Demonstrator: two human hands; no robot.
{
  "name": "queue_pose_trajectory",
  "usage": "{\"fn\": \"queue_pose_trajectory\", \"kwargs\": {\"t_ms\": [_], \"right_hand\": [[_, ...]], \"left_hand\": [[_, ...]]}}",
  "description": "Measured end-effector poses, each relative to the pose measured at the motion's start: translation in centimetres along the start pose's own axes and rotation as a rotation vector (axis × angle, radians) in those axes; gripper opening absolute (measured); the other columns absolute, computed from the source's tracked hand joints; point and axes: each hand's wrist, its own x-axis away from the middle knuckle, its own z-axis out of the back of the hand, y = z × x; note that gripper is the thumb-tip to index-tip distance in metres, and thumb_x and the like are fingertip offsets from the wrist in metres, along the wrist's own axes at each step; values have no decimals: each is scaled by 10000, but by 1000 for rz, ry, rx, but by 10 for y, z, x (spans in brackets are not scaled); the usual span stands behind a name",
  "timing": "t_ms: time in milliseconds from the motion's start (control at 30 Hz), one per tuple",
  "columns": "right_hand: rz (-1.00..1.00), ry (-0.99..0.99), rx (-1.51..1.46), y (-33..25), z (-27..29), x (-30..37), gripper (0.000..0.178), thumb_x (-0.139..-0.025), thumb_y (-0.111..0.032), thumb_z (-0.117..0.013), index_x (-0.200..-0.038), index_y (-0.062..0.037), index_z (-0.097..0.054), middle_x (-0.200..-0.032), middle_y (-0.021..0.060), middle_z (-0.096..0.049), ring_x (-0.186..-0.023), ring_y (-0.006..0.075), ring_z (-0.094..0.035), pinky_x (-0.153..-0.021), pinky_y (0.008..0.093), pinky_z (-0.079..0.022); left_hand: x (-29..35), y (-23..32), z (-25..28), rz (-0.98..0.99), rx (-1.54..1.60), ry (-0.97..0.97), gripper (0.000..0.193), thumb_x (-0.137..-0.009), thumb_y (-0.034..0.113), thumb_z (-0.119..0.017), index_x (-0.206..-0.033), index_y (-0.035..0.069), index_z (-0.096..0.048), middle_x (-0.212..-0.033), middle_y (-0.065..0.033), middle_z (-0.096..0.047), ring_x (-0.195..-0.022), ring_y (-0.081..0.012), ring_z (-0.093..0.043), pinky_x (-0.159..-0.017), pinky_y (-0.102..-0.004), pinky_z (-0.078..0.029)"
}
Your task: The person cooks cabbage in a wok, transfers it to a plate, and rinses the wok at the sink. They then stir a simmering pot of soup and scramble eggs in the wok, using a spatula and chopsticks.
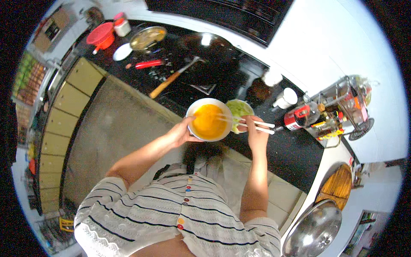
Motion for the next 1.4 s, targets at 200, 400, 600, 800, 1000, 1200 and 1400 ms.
{"fn": "queue_pose_trajectory", "kwargs": {"t_ms": [200,400,600,800,1000,1200,1400], "right_hand": [[45,-239,-29,-7,-114,37,213,-942,-120,-533,-977,77,-605,-911,167,-657,-767,246,-670,-640,326,-574],[173,-308,-60,-16,-216,59,216,-937,-135,-544,-966,60,-631,-863,129,-672,-747,201,-670,-641,291,-571],[185,-484,6,-34,-265,45,191,-930,-86,-510,-952,65,-625,-839,141,-670,-699,202,-670,-615,290,-564],[136,-569,52,-49,-289,7,195,-940,-118,-536,-966,46,-638,-836,119,-674,-693,163,-664,-610,251,-546],[96,-465,100,-40,-287,-45,204,-946,-97,-518,-1009,71,-614,-841,147,-668,-720,188,-665,-652,273,-555],[19,-224,-66,-25,-294,-73,225,-950,-110,-510,-1003,81,-615,-861,171,-669,-708,217,-669,-632,293,-562],[6,141,-76,-18,-310,-90,231,-952,-118,-510,-983,90,-607,-834,169,-664,-673,215,-664,-619,296,-567]], "left_hand": [[95,36,65,-140,-22,150,625,-962,462,-389,-1422,87,-197,-1355,-192,-432,-1131,-334,-559,-781,-437,-583],[150,56,122,-227,-38,253,657,-960,491,-371,-1432,89,-155,-1388,-195,-384,-1132,-352,-554,-744,-418,-595],[165,79,147,-295,-46,327,689,-947,559,-343,-1429,83,-213,-1378,-196,-400,-1182,-320,-521,-782,-415,-584],[141,111,177,-302,-58,316,689,-951,555,-335,-1432,77,-214,-1369,-201,-409,-1176,-314,-526,-771,-425,-587],[97,167,185,-309,-111,304,668,-962,531,-325,-1429,67,-210,-1343,-220,-434,-1129,-316,-562,-770,-410,-589],[48,208,201,-250,-147,228,639,-971,503,-331,-1420,64,-215,-1333,-219,-434,-1122,-321,-566,-801,-413,-579],[-3,254,218,-150,-203,83,636,-956,506,-393,-1420,105,-227,-1347,-151,-425,-1195,-306,-508,-873,-472,-529]]}}
